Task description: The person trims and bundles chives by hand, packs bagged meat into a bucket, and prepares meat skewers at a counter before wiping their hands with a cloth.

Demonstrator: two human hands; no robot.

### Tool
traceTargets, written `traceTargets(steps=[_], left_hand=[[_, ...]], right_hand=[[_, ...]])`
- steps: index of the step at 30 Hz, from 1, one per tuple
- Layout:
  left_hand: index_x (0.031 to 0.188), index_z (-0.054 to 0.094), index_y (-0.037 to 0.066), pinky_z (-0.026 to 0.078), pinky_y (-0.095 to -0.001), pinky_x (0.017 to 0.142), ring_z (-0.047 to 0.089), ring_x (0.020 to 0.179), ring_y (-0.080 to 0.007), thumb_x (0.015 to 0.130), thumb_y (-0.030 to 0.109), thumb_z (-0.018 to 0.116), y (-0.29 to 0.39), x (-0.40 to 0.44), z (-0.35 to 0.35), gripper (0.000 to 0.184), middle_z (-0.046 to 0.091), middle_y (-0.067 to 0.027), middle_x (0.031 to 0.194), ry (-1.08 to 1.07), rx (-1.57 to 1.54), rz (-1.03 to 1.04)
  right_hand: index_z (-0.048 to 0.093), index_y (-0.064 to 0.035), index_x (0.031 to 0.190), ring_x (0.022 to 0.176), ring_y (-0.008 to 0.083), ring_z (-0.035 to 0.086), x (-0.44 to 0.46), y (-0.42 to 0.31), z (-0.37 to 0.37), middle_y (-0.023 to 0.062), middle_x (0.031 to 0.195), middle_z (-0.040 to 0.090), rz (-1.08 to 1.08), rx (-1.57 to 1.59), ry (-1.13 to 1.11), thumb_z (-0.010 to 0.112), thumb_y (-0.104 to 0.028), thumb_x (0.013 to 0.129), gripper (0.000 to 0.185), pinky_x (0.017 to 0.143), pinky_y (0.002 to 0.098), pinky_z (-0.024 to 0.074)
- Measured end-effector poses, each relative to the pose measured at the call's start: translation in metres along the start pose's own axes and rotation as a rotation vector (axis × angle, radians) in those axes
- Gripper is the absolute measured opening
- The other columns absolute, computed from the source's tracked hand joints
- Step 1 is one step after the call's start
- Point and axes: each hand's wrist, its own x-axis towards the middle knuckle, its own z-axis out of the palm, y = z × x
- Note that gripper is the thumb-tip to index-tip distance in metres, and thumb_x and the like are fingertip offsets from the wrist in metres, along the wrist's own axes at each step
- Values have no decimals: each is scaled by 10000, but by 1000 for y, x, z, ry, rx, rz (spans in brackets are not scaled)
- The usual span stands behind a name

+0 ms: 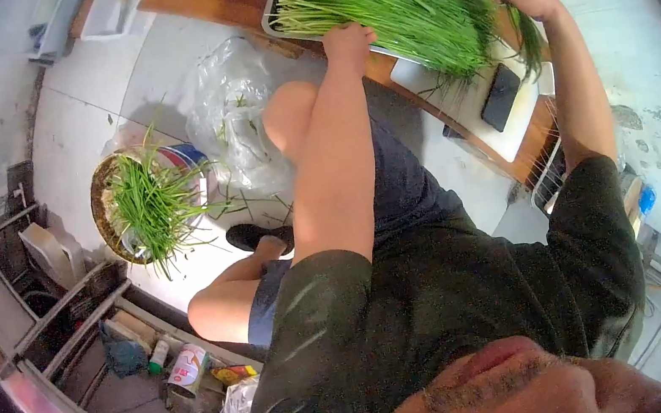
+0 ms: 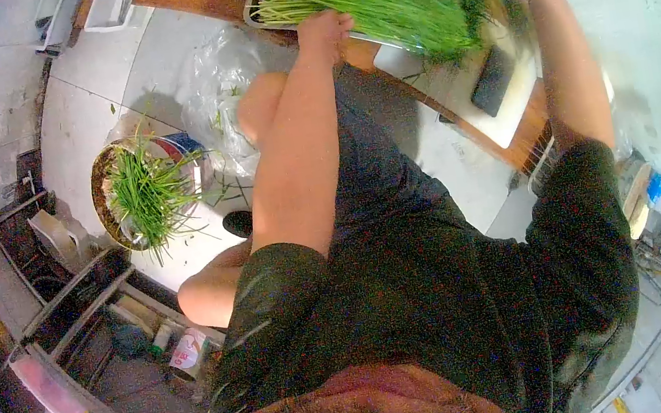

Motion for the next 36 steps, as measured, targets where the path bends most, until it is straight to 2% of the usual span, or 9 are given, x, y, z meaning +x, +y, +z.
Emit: traceTargets(steps=[11, 17, 20, 23, 24, 27, 32, 34, 36], left_hand=[[1093, 516, -6, 461, -280, 558, 628, 685, -173, 890, 182, 530, 12, -28, -9, 278, 631, -97, 855, -70, -64, 67], [1033, 541, 0, 486, -278, 697, 603, 835, -183, 896, 251, 554, 89, -124, 15, 286, 591, -107, 906, -243, -311, 495], [965, 526, -1, 457, -263, 664, 560, 719, -151, 846, 220, 601, 124, -153, 8, 262, 582, -74, 877, -156, -69, 953], [984, 518, -3, 465, -280, 644, 564, 731, -157, 817, 164, 634, 154, -199, -5, 262, 580, -79, 877, -256, -463, 931], [968, 525, -2, 468, -290, 609, 562, 720, -157, 794, 130, 653, 156, -197, -10, 253, 578, -69, 826, -49, -522, 921], [967, 523, -4, 498, -328, 664, 596, 764, -204, 786, 104, 665, 158, -210, -41, 255, 588, -99, 870, 179, -531, 982], [838, 510, 6, 495, -371, 618, 563, 647, -239, 842, 109, 522, 142, -225, -99, 104, 541, -90, 679, 179, -1053, 804], [811, 504, 22, 487, -385, 606, 556, 641, -246, 853, 143, 515, 115, -224, -141, 129, 540, -98, 675, 115, -1124, 731], [786, 486, 42, 466, -383, 591, 516, 620, -233, 864, 178, 501, 78, -227, -175, 158, 525, -94, 683, 102, -1199, 641]], right_hand=[[530, -63, 860, 533, 50, 437, -34, -37, -29, -37, 654, 487, -4, 139, -32, 629, -253, 851, 214, 485, 203, 351], [532, -38, 879, 496, 81, 485, -20, -128, 3, -9, 628, 516, -151, 235, -392, 625, -207, 841, 197, 460, 216, 390], [532, -32, 874, 498, 89, 492, -15, -168, 43, -5, 626, 516, -215, 227, -565, 620, -195, 836, 189, 474, 221, 413], [533, -15, 902, 518, 112, 522, -18, -206, 84, 17, 633, 545, -270, 62, -610, 623, -191, 815, 216, 510, 258, 442], [532, -4, 929, 528, 122, 539, -19, -217, 97, 31, 627, 560, -294, -25, -596, 629, -202, 803, 254, 520, 279, 447], [553, 19, 944, 562, 140, 584, -33, -255, 132, 77, 664, 619, -442, -318, -568, 649, -220, 759, 317, 570, 299, 469], [585, 8, 973, 685, 204, 636, -50, -289, 182, 120, 758, 659, -649, -505, -711, 684, -254, 736, 367, 677, 331, 493], [587, 0, 1042, 744, 228, 651, -64, -300, 209, 140, 832, 674, -601, -549, -791, 710, -301, 723, 455, 711, 338, 499], [555, 23, 1097, 827, 190, 628, -64, -283, 253, 155, 894, 649, -779, -560, -769, 702, -245, 737, 472, 708, 319, 493]])
